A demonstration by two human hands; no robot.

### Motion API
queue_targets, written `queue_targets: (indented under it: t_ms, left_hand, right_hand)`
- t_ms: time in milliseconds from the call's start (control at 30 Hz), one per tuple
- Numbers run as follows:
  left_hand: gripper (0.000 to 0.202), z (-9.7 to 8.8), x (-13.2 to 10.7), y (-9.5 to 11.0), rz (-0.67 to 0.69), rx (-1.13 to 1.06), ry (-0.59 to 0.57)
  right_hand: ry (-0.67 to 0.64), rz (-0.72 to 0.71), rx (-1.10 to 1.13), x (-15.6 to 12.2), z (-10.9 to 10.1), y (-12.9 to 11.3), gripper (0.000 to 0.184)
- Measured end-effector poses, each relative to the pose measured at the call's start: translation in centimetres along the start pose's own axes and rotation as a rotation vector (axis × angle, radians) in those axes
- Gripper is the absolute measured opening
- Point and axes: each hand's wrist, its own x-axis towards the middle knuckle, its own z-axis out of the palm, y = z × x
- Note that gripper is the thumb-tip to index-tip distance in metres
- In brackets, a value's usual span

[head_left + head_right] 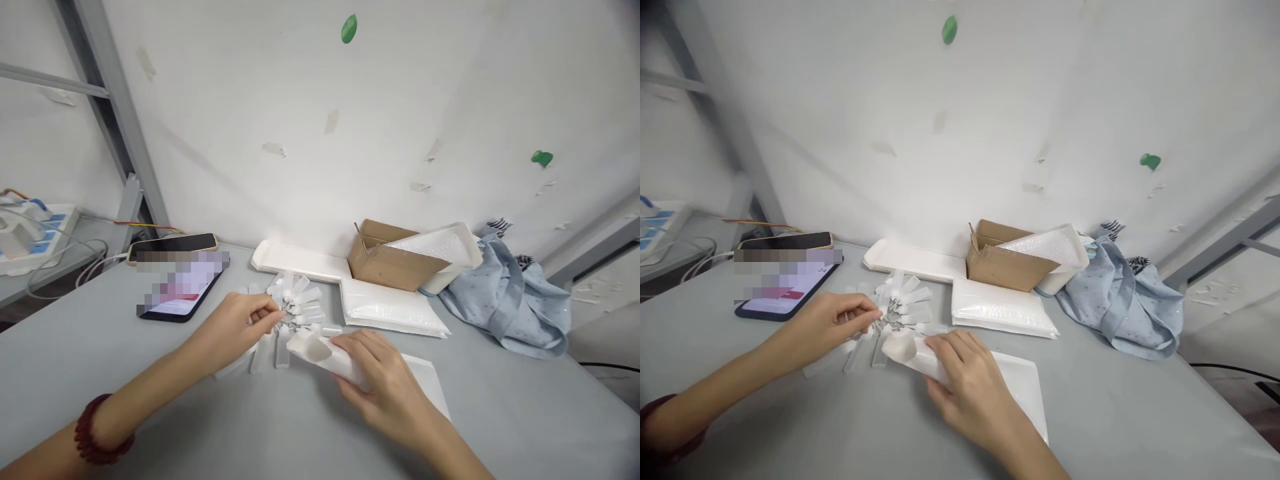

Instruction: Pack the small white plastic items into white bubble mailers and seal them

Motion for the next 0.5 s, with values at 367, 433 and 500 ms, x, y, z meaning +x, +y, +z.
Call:
queue_targets:
  t_ms: [367,433,500]
  left_hand:
    - [0.027,2.1,-0.8,0.2,0.124,0.546,-0.112]
    - [0.032,2.7,-1.0,0.5,0.122,0.600,-0.122]
    - [0.034,3.1,-1.2,0.7,0.104,0.619,-0.115]
  right_hand:
    - [-0.098,0.092,-0.062,0.1,0.3,0.4,0.052]
    - [-0.111,0.095,-0.066,0.1,0.5,0.4,0.053]
    - [-0.119,0.097,-0.071,0.0,0.6,0.5,0.053]
